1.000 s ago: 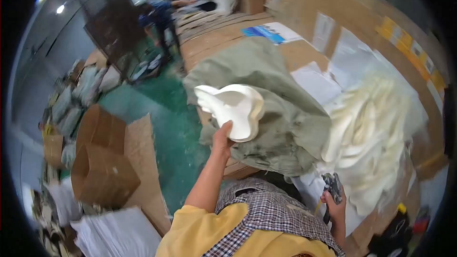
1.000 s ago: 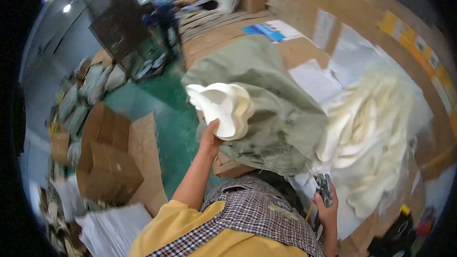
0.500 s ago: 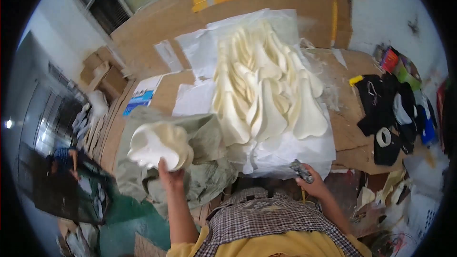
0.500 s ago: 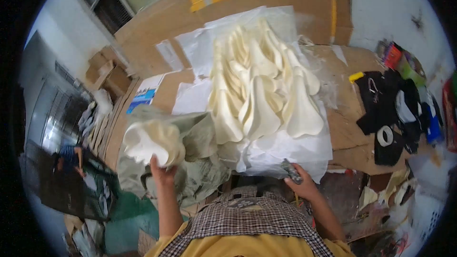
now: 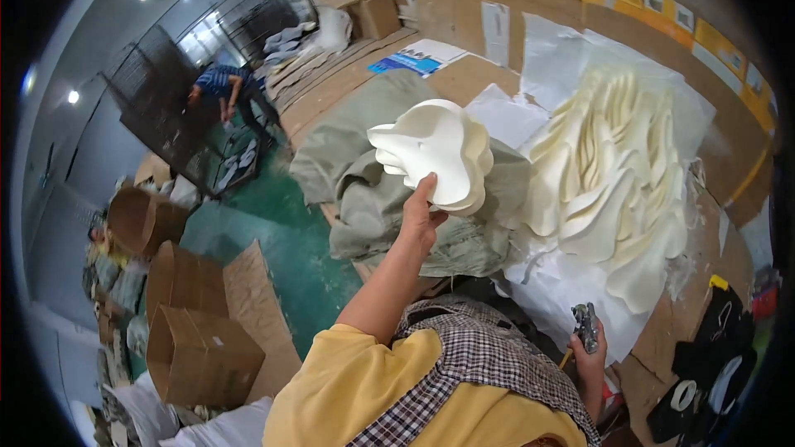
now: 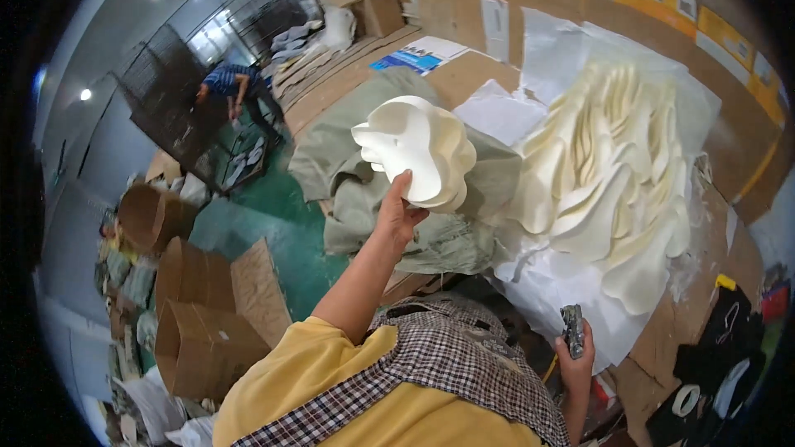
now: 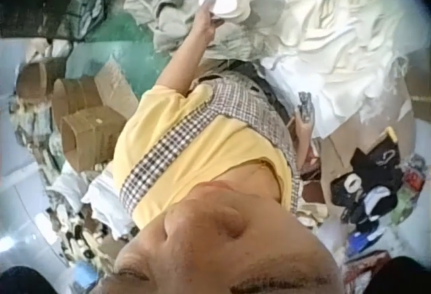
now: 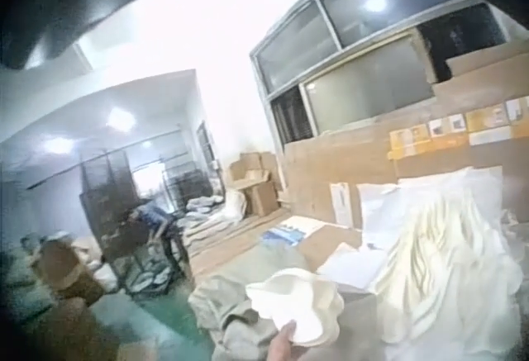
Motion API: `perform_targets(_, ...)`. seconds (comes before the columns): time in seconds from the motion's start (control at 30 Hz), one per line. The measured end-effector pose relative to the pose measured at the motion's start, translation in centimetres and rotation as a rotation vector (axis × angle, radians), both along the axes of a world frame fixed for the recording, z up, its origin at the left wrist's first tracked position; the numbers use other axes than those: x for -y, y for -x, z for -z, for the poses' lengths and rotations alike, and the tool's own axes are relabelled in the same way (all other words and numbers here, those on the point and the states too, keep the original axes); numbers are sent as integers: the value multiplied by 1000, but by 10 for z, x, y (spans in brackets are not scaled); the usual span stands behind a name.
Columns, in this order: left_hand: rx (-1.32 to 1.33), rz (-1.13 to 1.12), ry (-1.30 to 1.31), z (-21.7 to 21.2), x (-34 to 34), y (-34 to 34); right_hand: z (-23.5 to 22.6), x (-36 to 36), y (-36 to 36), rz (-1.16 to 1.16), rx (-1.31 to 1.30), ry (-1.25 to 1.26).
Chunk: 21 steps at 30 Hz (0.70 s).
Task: Sorting, bagging, and applying adhesive spray to white foam components for bicycle saddles in a factory setting.
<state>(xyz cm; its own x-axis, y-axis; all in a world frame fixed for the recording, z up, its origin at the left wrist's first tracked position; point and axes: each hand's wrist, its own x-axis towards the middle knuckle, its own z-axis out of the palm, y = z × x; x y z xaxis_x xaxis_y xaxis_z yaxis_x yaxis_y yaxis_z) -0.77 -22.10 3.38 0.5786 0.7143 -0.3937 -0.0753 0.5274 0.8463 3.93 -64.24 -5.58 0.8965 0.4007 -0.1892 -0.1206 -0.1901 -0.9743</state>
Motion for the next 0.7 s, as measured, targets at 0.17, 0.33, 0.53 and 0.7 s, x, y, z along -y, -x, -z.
perform_targets(0.17,-44,-72,3,5,-7,28,-5,-27,-17,-166,-12,-8)
perform_targets(0.33,-80,-138,50,20,-25,48,-4,-55,-17,-237,18,-54)
perform_targets(0.53,-34,-229,91,24,-37,56,-13,-72,-12,-307,-2,8)
perform_targets(0.7,-26,-234,115,26,-45,58,-15,-78,-14,-332,-6,58)
